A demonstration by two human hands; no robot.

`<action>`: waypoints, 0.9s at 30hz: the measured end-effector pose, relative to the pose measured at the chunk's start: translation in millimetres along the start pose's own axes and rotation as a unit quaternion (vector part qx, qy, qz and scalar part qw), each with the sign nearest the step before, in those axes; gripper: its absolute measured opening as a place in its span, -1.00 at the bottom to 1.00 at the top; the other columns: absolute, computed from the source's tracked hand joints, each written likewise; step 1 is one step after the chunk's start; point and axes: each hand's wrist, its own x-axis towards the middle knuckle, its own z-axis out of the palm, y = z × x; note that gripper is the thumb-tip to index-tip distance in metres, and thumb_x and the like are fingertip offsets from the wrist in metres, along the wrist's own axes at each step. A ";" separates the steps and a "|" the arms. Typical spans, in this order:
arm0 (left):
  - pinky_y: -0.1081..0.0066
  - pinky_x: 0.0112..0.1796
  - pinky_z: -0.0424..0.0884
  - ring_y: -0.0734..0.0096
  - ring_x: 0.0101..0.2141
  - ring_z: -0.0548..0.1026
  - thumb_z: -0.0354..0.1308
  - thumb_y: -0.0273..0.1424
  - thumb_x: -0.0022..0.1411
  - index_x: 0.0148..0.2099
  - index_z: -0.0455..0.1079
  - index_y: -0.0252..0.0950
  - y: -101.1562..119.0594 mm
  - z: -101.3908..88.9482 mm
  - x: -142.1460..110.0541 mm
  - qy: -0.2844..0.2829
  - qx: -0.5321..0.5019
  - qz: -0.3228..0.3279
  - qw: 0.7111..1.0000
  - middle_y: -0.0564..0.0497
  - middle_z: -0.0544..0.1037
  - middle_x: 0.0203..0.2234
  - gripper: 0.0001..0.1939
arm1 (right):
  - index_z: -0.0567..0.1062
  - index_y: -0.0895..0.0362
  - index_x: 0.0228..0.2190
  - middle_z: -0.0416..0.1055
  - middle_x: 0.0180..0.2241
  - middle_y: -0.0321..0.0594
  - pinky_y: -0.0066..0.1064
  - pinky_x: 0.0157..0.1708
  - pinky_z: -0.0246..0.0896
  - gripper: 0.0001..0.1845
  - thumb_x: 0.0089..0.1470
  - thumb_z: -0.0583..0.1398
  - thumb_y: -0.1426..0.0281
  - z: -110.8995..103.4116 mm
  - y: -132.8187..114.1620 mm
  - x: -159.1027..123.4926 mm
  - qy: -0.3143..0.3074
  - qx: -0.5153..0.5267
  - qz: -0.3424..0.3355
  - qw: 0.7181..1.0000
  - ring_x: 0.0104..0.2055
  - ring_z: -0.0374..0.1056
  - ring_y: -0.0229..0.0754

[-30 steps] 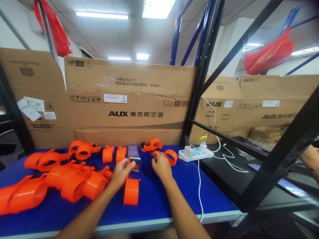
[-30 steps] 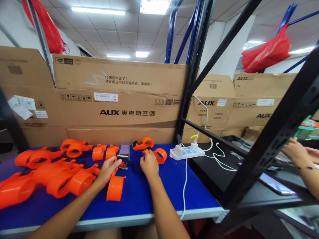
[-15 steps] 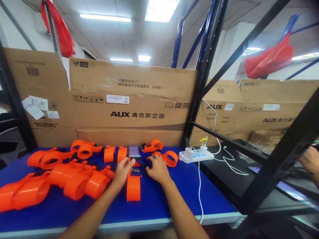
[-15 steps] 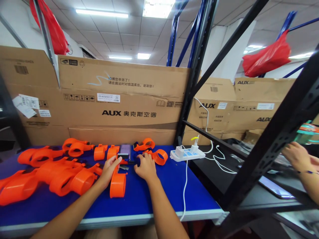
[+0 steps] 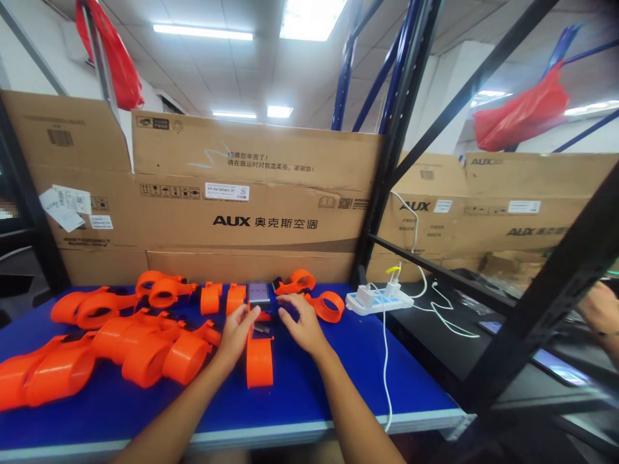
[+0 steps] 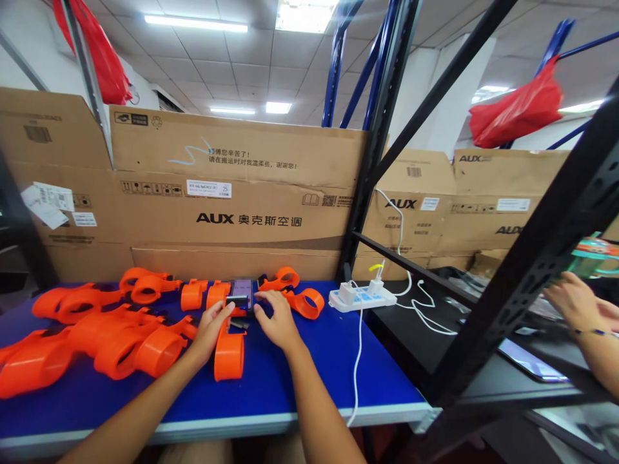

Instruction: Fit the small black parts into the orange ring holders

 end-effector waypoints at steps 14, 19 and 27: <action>0.45 -0.60 0.31 0.40 -0.65 0.43 0.30 0.03 0.15 -0.19 0.44 -0.29 -0.6 11.8 -8.7 -0.039 -0.023 -0.049 0.998 0.10 0.45 -0.61 -0.53 | 0.50 0.17 0.03 0.56 -0.26 -0.08 -0.31 -0.26 0.32 -0.65 0.23 0.17 0.36 19.3 -12.6 -9.9 -0.029 -0.055 -0.044 0.997 -0.29 0.42 -0.09; 0.45 -0.59 0.36 0.49 -0.69 0.34 0.34 0.00 0.10 -0.38 0.38 -0.28 2.9 11.4 -5.3 -0.029 0.000 -0.024 0.999 0.15 0.35 -0.68 -0.56 | 0.49 0.14 0.02 0.56 -0.23 -0.10 -0.33 -0.24 0.29 -0.68 0.29 0.10 0.39 18.0 -15.1 -8.2 -0.062 -0.054 -0.063 0.995 -0.28 0.40 -0.11; 0.50 -0.61 0.29 0.53 -0.67 0.29 0.33 -0.01 0.11 -0.33 0.45 -0.31 0.7 8.1 -2.8 -0.031 -0.002 -0.040 0.999 0.15 0.33 -0.67 -0.57 | 0.52 0.15 -0.09 0.54 -0.30 -0.13 -0.35 -0.29 0.22 -0.74 0.33 0.06 0.42 18.6 -16.3 -7.3 -0.079 -0.061 -0.080 0.992 -0.34 0.35 -0.14</action>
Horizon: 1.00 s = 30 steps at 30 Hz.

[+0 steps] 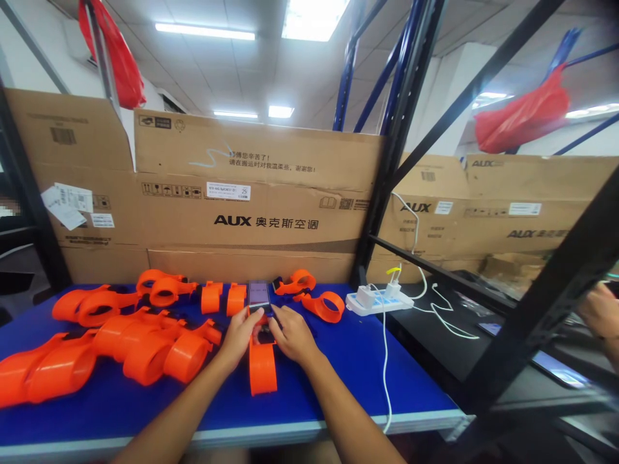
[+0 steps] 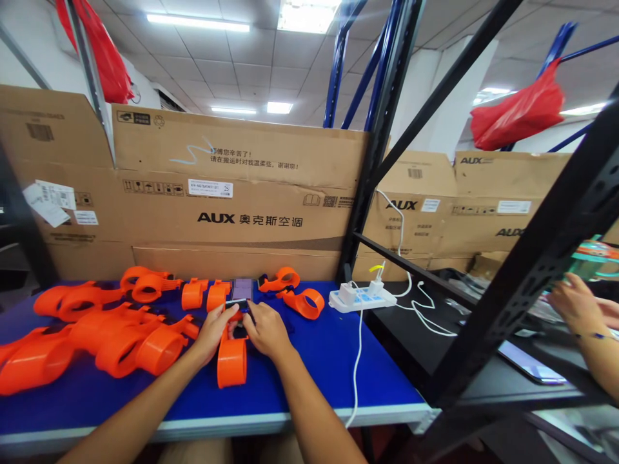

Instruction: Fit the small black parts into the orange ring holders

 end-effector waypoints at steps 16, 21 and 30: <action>0.42 -0.34 0.52 0.33 -0.43 0.60 0.27 -0.25 0.30 -0.17 0.51 -0.37 28.7 10.7 -9.2 -0.032 -0.333 -0.222 0.916 -0.08 0.65 -0.39 -0.75 | 0.52 0.11 0.10 0.60 -0.06 -0.06 -0.22 -0.11 0.42 -0.58 0.24 0.14 0.43 -5.6 3.4 -1.8 0.035 -0.017 0.001 0.999 -0.17 0.46 -0.04; 0.43 -0.39 0.50 0.35 -0.45 0.60 0.27 -0.26 0.31 -0.16 0.50 -0.38 29.3 9.9 -10.6 -0.050 -0.345 -0.227 0.909 -0.06 0.65 -0.41 -0.76 | 0.53 0.16 0.08 0.60 -0.06 -0.04 -0.18 -0.10 0.41 -0.59 0.22 0.14 0.45 -3.1 0.6 -1.7 0.037 -0.064 -0.011 0.997 -0.16 0.46 0.00; 0.42 -0.44 0.48 0.35 -0.51 0.56 0.31 -0.29 0.28 -0.15 0.49 -0.39 21.2 4.1 -7.0 -0.054 -0.306 -0.210 0.927 -0.09 0.63 -0.43 -0.76 | 0.47 0.17 0.14 0.60 -0.15 -0.01 -0.29 -0.18 0.40 -0.48 0.14 0.18 0.49 -2.8 1.1 -2.3 -0.002 -0.086 -0.001 0.996 -0.22 0.47 -0.05</action>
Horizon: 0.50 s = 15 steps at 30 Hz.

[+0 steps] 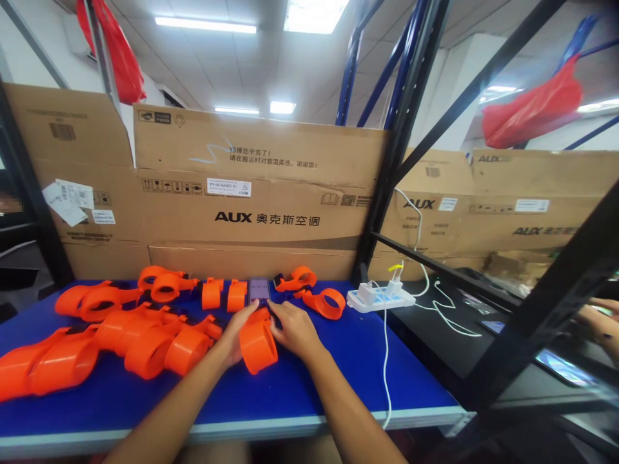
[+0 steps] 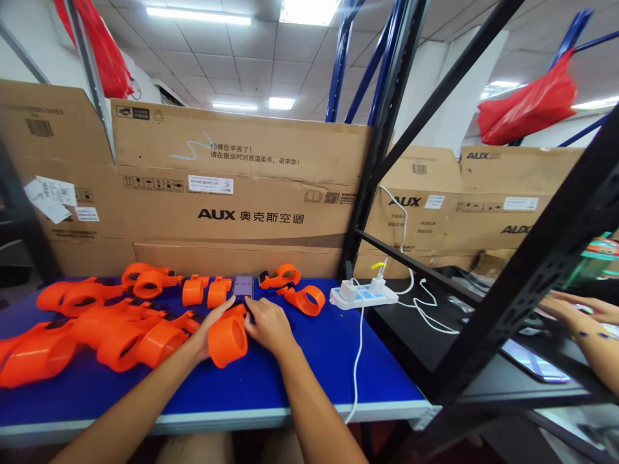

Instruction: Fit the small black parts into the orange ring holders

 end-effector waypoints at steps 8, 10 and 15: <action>0.33 -0.35 0.53 0.21 -0.42 0.63 0.34 -0.21 0.23 -0.12 0.50 -0.37 0.2 0.8 -1.8 0.001 0.073 0.017 0.997 -0.15 0.65 -0.36 -0.68 | 0.42 0.25 0.14 0.59 -0.28 0.00 -0.33 -0.22 0.36 -0.47 0.12 0.21 0.47 8.0 -2.4 -1.2 -0.045 -0.025 0.020 0.998 -0.25 0.48 -0.04; 0.31 -0.31 0.54 0.18 -0.38 0.64 0.35 -0.22 0.22 -0.13 0.50 -0.37 0.7 3.2 -3.9 0.005 0.078 0.025 0.997 -0.16 0.65 -0.34 -0.68 | 0.42 0.25 0.12 0.58 -0.27 -0.01 -0.34 -0.22 0.35 -0.49 0.11 0.22 0.48 11.0 -3.9 -1.1 -0.054 -0.029 0.027 0.998 -0.25 0.48 -0.04; 0.31 -0.29 0.54 0.15 -0.33 0.65 0.36 -0.25 0.21 -0.13 0.50 -0.38 1.6 3.6 -5.5 -0.002 0.067 0.026 0.997 -0.18 0.65 -0.31 -0.69 | 0.44 0.26 0.06 0.56 -0.29 -0.01 -0.34 -0.24 0.34 -0.57 0.14 0.21 0.48 14.9 -6.1 -0.7 -0.068 -0.039 0.028 0.997 -0.26 0.46 -0.04</action>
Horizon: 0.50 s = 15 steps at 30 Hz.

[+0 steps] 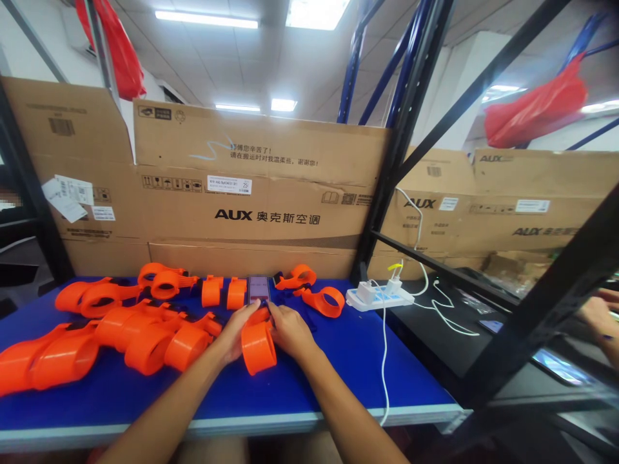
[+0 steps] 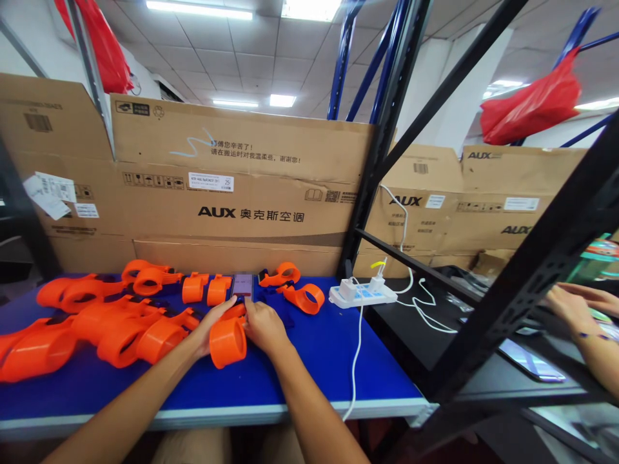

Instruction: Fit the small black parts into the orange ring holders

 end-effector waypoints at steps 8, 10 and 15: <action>0.45 -0.42 0.47 0.39 -0.51 0.56 0.42 -0.34 0.14 -0.18 0.50 -0.34 -6.0 -8.0 6.5 0.049 0.023 0.037 0.998 -0.03 0.62 -0.45 -0.74 | 0.50 0.23 -0.02 0.57 -0.29 -0.03 -0.31 -0.18 0.37 -0.62 0.14 0.10 0.56 -2.4 10.3 -1.9 0.079 0.027 -0.015 0.996 -0.26 0.46 -0.06; 0.45 -0.42 0.47 0.40 -0.51 0.56 0.43 -0.33 0.13 -0.20 0.49 -0.34 -6.9 -9.4 8.7 0.056 0.018 0.047 0.997 -0.02 0.61 -0.45 -0.74 | 0.49 0.23 0.03 0.58 -0.26 -0.02 -0.30 -0.17 0.38 -0.58 0.14 0.10 0.55 -5.1 9.9 -2.8 0.078 0.042 -0.027 0.996 -0.25 0.46 -0.06; 0.45 -0.42 0.46 0.43 -0.53 0.52 0.45 -0.34 0.09 -0.20 0.50 -0.33 -9.1 -15.8 14.3 0.073 0.023 0.062 0.995 0.00 0.59 -0.47 -0.72 | 0.50 0.18 0.05 0.59 -0.21 -0.03 -0.29 -0.16 0.40 -0.63 0.25 0.11 0.44 -10.4 7.8 -3.4 0.080 0.114 -0.033 0.990 -0.24 0.49 -0.07</action>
